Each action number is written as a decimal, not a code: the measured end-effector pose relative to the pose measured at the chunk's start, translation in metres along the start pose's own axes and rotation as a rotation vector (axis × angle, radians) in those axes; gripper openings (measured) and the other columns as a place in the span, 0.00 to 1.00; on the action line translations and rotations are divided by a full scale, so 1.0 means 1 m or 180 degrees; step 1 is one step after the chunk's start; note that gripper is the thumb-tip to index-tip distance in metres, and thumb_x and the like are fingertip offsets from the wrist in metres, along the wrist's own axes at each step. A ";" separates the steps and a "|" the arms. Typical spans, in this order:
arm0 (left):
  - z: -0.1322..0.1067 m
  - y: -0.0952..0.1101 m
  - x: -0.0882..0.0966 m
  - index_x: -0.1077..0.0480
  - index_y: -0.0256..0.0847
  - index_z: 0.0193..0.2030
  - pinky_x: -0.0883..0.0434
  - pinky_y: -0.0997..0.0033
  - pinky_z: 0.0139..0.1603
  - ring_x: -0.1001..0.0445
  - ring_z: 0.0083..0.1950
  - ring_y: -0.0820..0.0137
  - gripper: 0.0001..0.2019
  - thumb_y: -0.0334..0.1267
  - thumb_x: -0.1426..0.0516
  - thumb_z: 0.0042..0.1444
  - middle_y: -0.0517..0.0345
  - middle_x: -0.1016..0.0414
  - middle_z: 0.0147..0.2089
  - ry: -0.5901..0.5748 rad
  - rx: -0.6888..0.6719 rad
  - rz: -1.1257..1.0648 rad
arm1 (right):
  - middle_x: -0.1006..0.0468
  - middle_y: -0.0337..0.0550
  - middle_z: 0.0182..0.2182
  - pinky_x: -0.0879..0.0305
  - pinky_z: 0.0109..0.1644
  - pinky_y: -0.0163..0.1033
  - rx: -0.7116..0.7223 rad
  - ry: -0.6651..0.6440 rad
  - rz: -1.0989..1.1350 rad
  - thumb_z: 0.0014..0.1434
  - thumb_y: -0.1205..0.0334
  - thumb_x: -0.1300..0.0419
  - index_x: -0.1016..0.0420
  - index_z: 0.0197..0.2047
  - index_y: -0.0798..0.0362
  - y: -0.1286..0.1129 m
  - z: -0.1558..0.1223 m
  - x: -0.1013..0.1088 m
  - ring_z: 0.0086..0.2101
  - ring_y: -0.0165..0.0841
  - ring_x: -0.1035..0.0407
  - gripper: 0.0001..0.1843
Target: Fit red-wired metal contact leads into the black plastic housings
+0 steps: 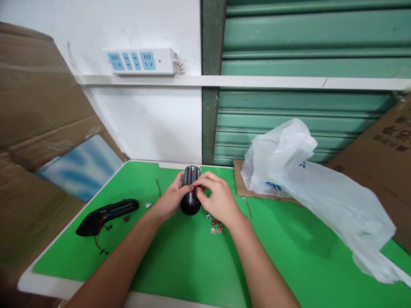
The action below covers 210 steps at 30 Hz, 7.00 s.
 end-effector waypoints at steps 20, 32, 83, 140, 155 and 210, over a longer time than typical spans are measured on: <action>-0.024 0.011 -0.020 0.69 0.52 0.79 0.33 0.52 0.63 0.26 0.60 0.55 0.46 0.45 0.41 0.66 0.43 0.31 0.66 -0.1382 0.0142 0.0943 | 0.32 0.49 0.61 0.29 0.53 0.43 -0.1186 -0.1108 0.2337 0.59 0.67 0.36 0.53 0.75 0.43 0.020 -0.017 -0.018 0.54 0.38 0.32 0.46; -0.018 0.014 -0.019 0.65 0.44 0.79 0.46 0.53 0.75 0.44 0.76 0.54 0.42 0.46 0.44 0.67 0.44 0.51 0.78 -0.1253 -0.0404 0.1412 | 0.35 0.49 0.63 0.28 0.55 0.44 -0.1147 -0.0968 0.2346 0.60 0.69 0.39 0.53 0.75 0.42 0.025 -0.017 -0.021 0.55 0.38 0.33 0.45; -0.011 -0.018 -0.012 0.41 0.41 0.69 0.29 0.70 0.40 0.21 0.38 0.68 0.36 0.33 0.37 0.52 0.47 0.21 0.53 -0.0793 0.1018 -0.0179 | 0.25 0.38 0.39 0.31 0.36 0.37 -0.1919 -0.0970 0.2614 0.51 0.69 0.36 0.47 0.70 0.43 0.038 -0.021 -0.032 0.34 0.32 0.30 0.45; -0.004 -0.016 0.006 0.33 0.41 0.53 0.32 0.75 0.32 0.29 0.31 0.72 0.22 0.33 0.41 0.48 0.62 0.27 0.34 0.0073 0.0860 0.0164 | 0.21 0.43 0.45 0.31 0.50 0.41 -0.0332 -0.0324 0.0100 0.60 0.73 0.39 0.18 0.43 0.50 0.021 -0.003 -0.010 0.46 0.35 0.27 0.12; -0.018 0.012 -0.019 0.59 0.53 0.78 0.35 0.57 0.65 0.32 0.66 0.54 0.43 0.39 0.40 0.62 0.49 0.42 0.75 -0.1113 0.0153 0.0756 | 0.30 0.50 0.63 0.30 0.58 0.47 -0.1322 -0.0949 0.2547 0.56 0.68 0.35 0.56 0.77 0.44 0.028 -0.016 -0.019 0.55 0.39 0.30 0.52; -0.009 0.027 -0.001 0.38 0.42 0.64 0.23 0.61 0.41 0.20 0.43 0.61 0.32 0.38 0.47 0.49 0.50 0.21 0.50 0.0156 -0.0045 -0.1094 | 0.27 0.41 0.23 0.38 0.29 0.36 -0.1491 0.0547 0.1659 0.54 0.57 0.45 0.32 0.22 0.52 0.056 -0.004 0.002 0.25 0.32 0.34 0.12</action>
Point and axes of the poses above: each hand's wrist, its own z-axis towards the middle knuckle, its own x-axis out of the back of the hand, y = z × x, the point moved 8 cm from there along z, towards the middle knuckle
